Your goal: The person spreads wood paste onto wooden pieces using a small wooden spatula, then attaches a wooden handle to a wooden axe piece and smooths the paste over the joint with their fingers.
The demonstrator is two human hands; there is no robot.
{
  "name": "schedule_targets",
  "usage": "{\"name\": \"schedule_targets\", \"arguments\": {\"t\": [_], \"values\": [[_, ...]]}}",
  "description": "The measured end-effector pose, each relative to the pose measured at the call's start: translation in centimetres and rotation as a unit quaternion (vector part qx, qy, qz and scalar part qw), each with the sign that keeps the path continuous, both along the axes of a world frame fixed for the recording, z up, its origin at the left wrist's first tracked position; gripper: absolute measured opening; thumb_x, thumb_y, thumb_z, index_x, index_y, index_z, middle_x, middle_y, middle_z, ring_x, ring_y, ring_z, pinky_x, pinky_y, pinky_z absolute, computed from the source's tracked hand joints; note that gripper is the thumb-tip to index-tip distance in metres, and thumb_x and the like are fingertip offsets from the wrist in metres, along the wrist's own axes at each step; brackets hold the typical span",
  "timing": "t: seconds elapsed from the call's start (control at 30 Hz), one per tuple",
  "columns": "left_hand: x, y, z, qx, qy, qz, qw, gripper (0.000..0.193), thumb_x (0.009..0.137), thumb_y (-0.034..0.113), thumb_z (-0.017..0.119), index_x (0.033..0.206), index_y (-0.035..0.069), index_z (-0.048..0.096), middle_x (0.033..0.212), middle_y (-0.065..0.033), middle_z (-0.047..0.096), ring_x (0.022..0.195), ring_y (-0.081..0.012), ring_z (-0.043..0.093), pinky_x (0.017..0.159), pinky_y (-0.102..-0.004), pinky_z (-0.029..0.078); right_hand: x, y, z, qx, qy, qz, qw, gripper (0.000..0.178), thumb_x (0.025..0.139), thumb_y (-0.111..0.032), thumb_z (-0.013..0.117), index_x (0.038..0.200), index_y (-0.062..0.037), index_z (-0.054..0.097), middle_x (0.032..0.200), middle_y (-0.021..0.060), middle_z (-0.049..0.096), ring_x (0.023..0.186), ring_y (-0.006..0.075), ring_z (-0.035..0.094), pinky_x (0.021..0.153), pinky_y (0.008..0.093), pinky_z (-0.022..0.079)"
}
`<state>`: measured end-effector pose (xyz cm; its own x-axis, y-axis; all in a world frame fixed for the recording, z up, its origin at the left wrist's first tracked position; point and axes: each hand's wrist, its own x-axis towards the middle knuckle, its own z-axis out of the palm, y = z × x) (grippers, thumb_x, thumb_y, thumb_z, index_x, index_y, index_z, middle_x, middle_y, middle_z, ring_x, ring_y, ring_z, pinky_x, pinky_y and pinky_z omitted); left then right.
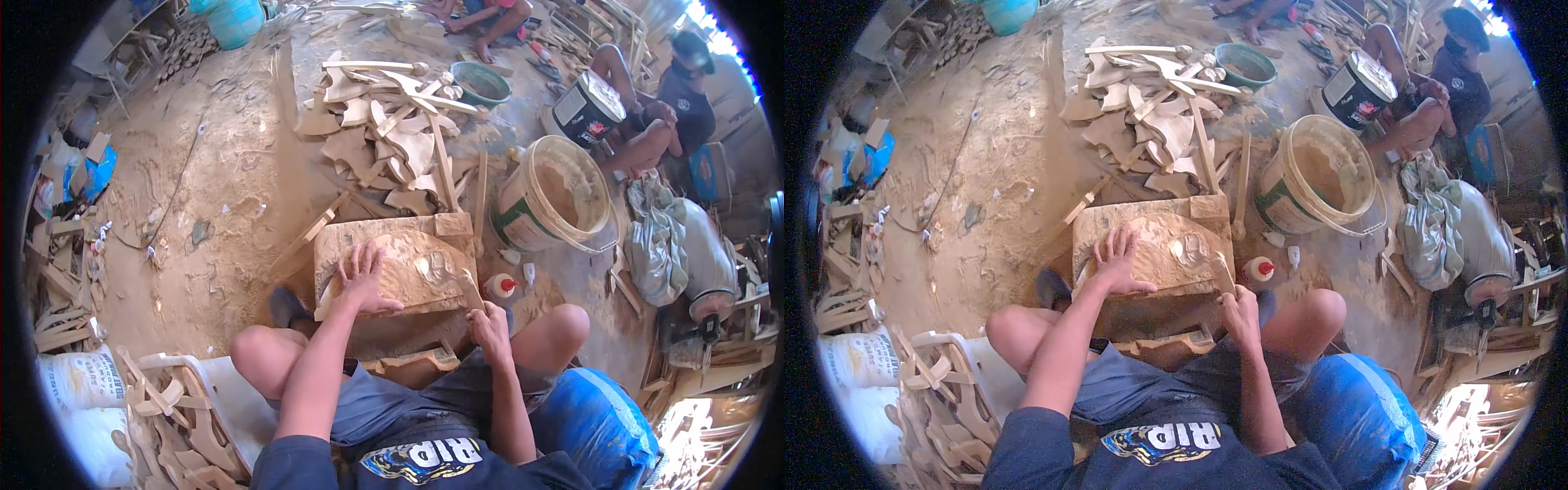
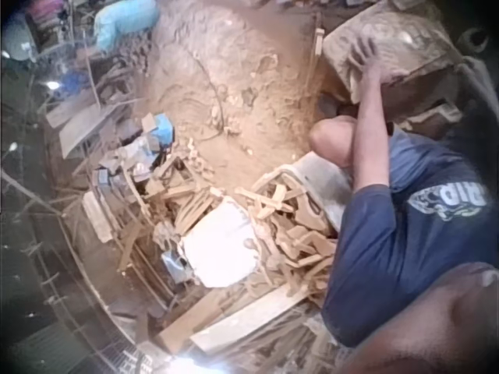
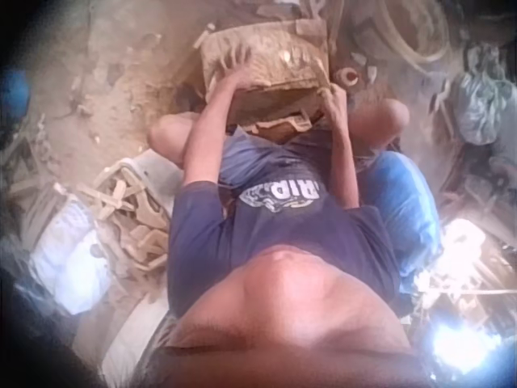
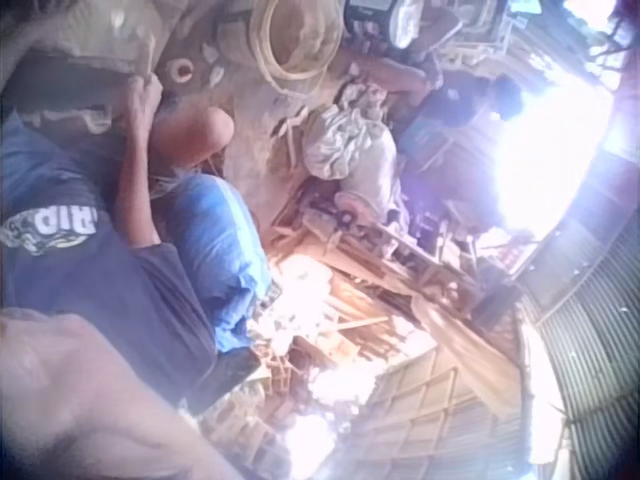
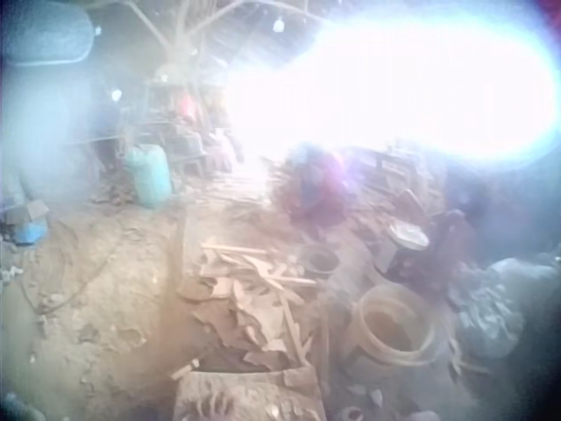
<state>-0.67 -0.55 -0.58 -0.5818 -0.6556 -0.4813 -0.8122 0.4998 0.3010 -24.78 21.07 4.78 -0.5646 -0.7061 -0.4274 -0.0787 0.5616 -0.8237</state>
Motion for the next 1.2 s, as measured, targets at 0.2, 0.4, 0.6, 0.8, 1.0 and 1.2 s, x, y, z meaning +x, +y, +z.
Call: {"name": "schedule_targets", "arguments": {"t": [0.2,0.4,0.6,0.8,1.0,1.2], "values": [[1.1,-0.1,-0.7,-0.025,0.004,0.010,1.000,0.164,0.057,0.090,0.081,0.174,0.014,-0.005,0.180,-0.0191,-0.013,0.164,-0.0428,-0.018,0.125,-0.0718,-0.008,1.4,-1.1,-1.8,0.031,-0.190,-0.057,0.980,0.016,0.097,-0.011,0.054,0.084,-0.0022,0.060,0.064,0.0016,0.052,0.046,0.0095,0.041,0.041,0.0286,0.033],[-0.3,-0.1,-0.4,-0.016,0.024,-0.002,1.000,0.165,0.056,0.090,0.082,0.174,0.015,-0.005,0.180,-0.0183,-0.014,0.164,-0.0427,-0.018,0.124,-0.0731,-0.006,-2.3,-3.2,-9.9,-0.019,-0.188,0.054,0.980,0.022,0.096,-0.012,0.054,0.075,-0.0071,0.054,0.062,-0.0002,0.047,0.041,0.0098,0.035,0.038,0.0284,0.029],[1.1,0.0,-1.1,-0.028,0.019,0.001,0.999,0.165,0.056,0.090,0.082,0.173,0.015,-0.006,0.180,-0.0179,-0.013,0.164,-0.0447,-0.017,0.124,-0.0749,-0.005,1.4,-5.5,-5.7,-0.123,0.349,0.112,0.922,0.028,0.099,-0.015,0.049,0.089,0.0062,0.065,0.071,0.0098,0.064,0.057,0.0233,0.060,0.055,0.0380,0.047],[0.5,0.0,-0.8,-0.019,0.017,0.006,1.000,0.165,0.057,0.089,0.082,0.173,0.017,-0.010,0.180,-0.0181,-0.013,0.163,-0.0447,-0.017,0.124,-0.0754,-0.007,3.7,-1.2,-0.6,0.032,0.083,0.073,0.993,0.026,0.100,-0.015,0.050,0.094,0.0051,0.066,0.079,0.0103,0.067,0.063,0.0218,0.063,0.057,0.0380,0.048],[0.5,0.1,-0.6,-0.020,0.019,0.010,1.000,0.163,0.057,0.087,0.084,0.173,0.018,-0.007,0.180,-0.0159,-0.014,0.164,-0.0432,-0.018,0.123,-0.0755,-0.008,6.3,-1.3,-2.2,0.006,-0.265,-0.063,0.962,0.015,0.104,-0.015,0.051,0.093,-0.0068,0.057,0.071,0.0007,0.056,0.047,0.0093,0.045,0.039,0.0277,0.033],[-0.2,0.0,-0.5,-0.021,0.016,0.004,1.000,0.164,0.056,0.087,0.084,0.174,0.018,-0.008,0.180,-0.0142,-0.015,0.164,-0.0416,-0.019,0.124,-0.0746,-0.007,5.7,-5.2,-5.0,-0.006,-0.247,-0.065,0.967,0.014,0.106,-0.014,0.051,0.094,-0.0108,0.056,0.070,0.0007,0.055,0.044,0.0103,0.045,0.038,0.0275,0.033]]}}
